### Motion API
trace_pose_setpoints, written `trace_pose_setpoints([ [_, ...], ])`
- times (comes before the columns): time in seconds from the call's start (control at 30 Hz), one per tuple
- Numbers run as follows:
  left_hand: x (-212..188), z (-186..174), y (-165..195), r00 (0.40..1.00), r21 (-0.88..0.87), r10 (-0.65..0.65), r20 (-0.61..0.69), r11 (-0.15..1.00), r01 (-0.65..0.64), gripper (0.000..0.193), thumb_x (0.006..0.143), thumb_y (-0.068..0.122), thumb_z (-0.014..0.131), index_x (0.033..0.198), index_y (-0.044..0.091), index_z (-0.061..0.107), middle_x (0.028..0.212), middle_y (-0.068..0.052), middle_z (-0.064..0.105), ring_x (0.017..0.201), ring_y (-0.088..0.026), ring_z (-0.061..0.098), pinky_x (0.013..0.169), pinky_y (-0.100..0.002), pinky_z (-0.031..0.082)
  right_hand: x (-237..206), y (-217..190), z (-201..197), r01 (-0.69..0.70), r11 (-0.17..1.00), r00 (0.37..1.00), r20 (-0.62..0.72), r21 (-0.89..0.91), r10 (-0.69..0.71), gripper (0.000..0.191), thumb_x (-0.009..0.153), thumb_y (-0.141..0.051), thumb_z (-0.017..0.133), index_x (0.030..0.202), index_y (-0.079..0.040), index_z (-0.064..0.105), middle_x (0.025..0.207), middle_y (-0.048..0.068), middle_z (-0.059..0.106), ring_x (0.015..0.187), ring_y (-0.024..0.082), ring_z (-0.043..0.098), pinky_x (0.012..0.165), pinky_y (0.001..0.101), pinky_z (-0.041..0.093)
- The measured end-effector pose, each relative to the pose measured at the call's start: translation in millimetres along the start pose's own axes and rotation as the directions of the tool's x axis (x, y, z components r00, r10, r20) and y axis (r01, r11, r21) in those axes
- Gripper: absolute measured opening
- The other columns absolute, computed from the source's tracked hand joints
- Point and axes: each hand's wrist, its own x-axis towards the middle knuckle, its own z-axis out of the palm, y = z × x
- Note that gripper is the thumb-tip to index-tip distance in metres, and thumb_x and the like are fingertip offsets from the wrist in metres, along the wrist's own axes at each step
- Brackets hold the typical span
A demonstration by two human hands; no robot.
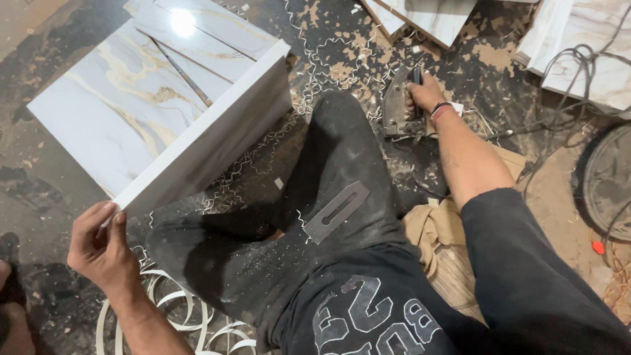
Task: The person sits on the floor and applies white edge banding tape to the edges of melamine boards, pressing it with a hand iron, then trims the excess banding with a utility knife and sets finished boards aside with a stack of completed pieces.
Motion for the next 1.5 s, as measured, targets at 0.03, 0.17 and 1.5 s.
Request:
trace_pose_setpoints([
  [0.03,-1.1,1.4,-0.6,1.000,-0.027,0.006,-0.002,1.000,-0.006,0.010,0.114,-0.005,0.075,0.120,-0.003,0.068,0.125,-0.011,0.070,0.110,-0.012,0.067,0.096,-0.023,0.056,2.9,-0.9,-3.9,-0.040,0.999,0.999,0.012,0.015,0.039,0.018,0.098,-0.013,0.060,0.111,-0.006,0.049,0.079,0.007,0.058,0.067,0.020,0.060,0.059,0.0399,0.050],
  [0.17,-0.1,11.4,-1.3,1.000,-0.055,0.003,-0.030,0.998,-0.005,0.013,0.112,-0.005,0.074,0.121,-0.001,0.067,0.124,-0.009,0.069,0.110,-0.013,0.066,0.096,-0.024,0.055,2.0,-38.1,-8.5,0.368,0.474,0.823,0.043,-0.800,-0.566,0.044,0.100,-0.034,0.077,0.120,0.001,0.059,0.104,0.025,0.066,0.095,0.040,0.065,0.083,0.0465,0.050],
  [1.5,25.3,75.3,-8.9,0.984,0.134,-0.177,0.027,0.976,0.172,0.033,0.088,0.027,0.084,0.103,0.010,0.060,0.094,-0.006,0.078,0.088,-0.017,0.075,0.076,-0.035,0.056,-83.9,-264.8,227.0,0.830,-0.190,0.358,0.762,-0.524,-0.539,0.062,0.109,-0.051,0.032,0.119,-0.011,0.078,0.123,0.015,0.075,0.114,0.033,0.068,0.107,0.0578,0.040],
])
